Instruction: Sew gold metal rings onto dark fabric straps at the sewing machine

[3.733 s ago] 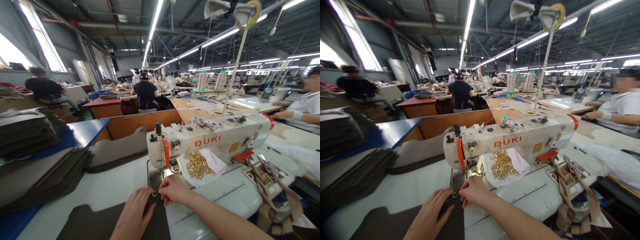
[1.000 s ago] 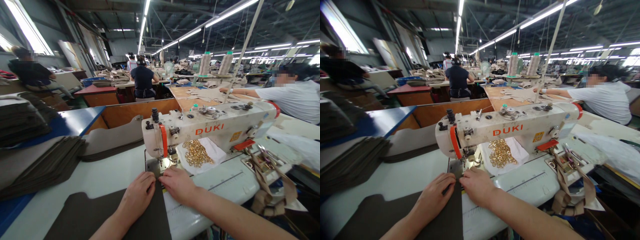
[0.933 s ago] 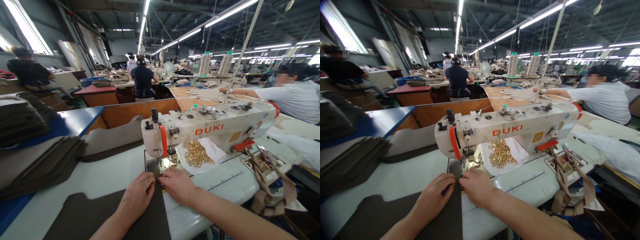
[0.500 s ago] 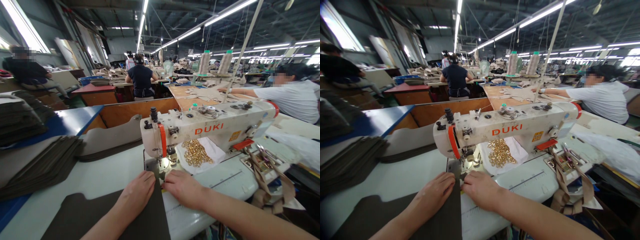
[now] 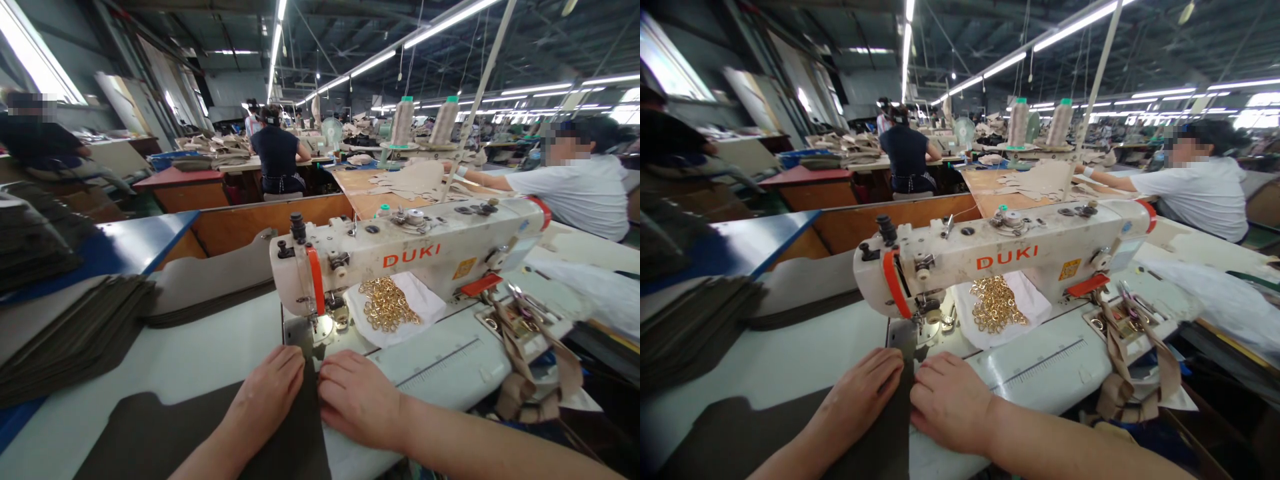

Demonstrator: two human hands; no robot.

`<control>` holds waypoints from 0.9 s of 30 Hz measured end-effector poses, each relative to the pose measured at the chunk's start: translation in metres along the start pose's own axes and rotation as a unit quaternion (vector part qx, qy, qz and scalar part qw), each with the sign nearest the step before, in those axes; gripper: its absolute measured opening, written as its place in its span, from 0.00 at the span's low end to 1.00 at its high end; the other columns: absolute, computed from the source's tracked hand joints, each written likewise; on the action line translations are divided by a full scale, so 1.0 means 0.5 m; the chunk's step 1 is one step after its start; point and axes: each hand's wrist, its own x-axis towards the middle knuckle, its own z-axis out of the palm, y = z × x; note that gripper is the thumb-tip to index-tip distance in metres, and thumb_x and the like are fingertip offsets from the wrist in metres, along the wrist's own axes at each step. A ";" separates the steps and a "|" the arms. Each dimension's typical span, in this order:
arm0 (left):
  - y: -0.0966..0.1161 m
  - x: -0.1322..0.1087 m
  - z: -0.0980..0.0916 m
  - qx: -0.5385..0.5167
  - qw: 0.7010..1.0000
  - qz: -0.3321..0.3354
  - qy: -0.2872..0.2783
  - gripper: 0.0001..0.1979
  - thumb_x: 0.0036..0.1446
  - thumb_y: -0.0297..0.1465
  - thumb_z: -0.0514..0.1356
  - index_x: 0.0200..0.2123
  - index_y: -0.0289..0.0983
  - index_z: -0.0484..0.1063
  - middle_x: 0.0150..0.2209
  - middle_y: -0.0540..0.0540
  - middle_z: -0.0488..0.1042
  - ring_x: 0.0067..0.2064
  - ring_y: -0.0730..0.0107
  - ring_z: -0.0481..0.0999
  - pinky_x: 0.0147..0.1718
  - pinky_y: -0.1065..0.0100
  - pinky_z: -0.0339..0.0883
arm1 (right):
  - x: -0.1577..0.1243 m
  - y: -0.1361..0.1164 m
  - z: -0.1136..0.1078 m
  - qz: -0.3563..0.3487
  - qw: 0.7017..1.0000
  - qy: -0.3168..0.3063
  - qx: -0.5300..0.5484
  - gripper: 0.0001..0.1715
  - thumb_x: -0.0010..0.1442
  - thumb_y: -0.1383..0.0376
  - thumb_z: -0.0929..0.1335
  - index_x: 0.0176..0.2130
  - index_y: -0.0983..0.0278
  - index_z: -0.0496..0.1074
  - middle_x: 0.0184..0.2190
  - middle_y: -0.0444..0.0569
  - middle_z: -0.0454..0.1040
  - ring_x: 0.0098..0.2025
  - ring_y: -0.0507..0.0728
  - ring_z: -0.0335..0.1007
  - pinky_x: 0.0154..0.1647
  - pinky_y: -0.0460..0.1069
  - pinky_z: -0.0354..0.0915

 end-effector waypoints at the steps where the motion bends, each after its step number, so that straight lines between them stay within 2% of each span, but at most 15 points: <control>1: 0.000 -0.001 0.000 0.001 1.000 -0.001 -0.002 0.13 0.61 0.22 0.46 0.30 0.38 0.67 0.29 0.49 0.72 0.32 0.68 0.72 0.35 0.66 0.71 | 0.003 -0.001 0.008 0.000 1.000 0.014 0.004 0.08 0.62 0.63 0.65 0.37 0.65 0.70 0.39 0.51 0.73 0.46 0.58 0.63 0.51 0.53 0.61; 3: -0.001 -0.002 0.000 0.010 1.000 0.001 -0.007 0.13 0.61 0.22 0.46 0.30 0.38 0.66 0.29 0.48 0.72 0.32 0.67 0.72 0.35 0.66 0.72 | 0.007 -0.001 0.019 -0.020 1.000 0.024 0.002 0.06 0.62 0.66 0.64 0.38 0.66 0.70 0.41 0.52 0.74 0.45 0.57 0.64 0.51 0.52 0.61; 6: -0.002 -0.003 0.002 0.037 0.999 0.024 -0.014 0.13 0.62 0.21 0.46 0.31 0.38 0.67 0.30 0.48 0.72 0.34 0.67 0.73 0.38 0.65 0.71 | 0.009 0.001 0.028 -0.054 0.999 0.006 -0.001 0.07 0.64 0.68 0.63 0.39 0.66 0.71 0.40 0.51 0.75 0.44 0.56 0.66 0.49 0.50 0.63; 13: -0.003 -0.003 0.003 0.071 0.995 0.061 -0.013 0.14 0.62 0.20 0.46 0.32 0.35 0.69 0.31 0.46 0.73 0.35 0.65 0.73 0.40 0.63 0.71 | 0.007 0.003 0.029 -0.050 0.999 0.000 0.007 0.09 0.64 0.68 0.62 0.39 0.67 0.71 0.39 0.51 0.75 0.43 0.56 0.67 0.46 0.50 0.63; 18: -0.003 0.002 0.003 0.109 0.987 0.112 -0.019 0.17 0.62 0.20 0.44 0.30 0.33 0.71 0.31 0.44 0.74 0.35 0.63 0.72 0.40 0.62 0.71 | 0.007 0.004 0.029 -0.054 0.999 0.003 0.009 0.09 0.64 0.68 0.62 0.39 0.67 0.71 0.39 0.52 0.75 0.44 0.56 0.67 0.47 0.50 0.63; 27: -0.001 0.009 0.008 0.088 0.993 0.084 -0.006 0.17 0.62 0.19 0.45 0.30 0.34 0.72 0.32 0.45 0.75 0.37 0.65 0.73 0.40 0.65 0.70 | 0.006 0.007 0.034 -0.060 0.998 0.010 0.004 0.08 0.64 0.68 0.63 0.39 0.68 0.71 0.40 0.51 0.74 0.44 0.56 0.67 0.49 0.49 0.63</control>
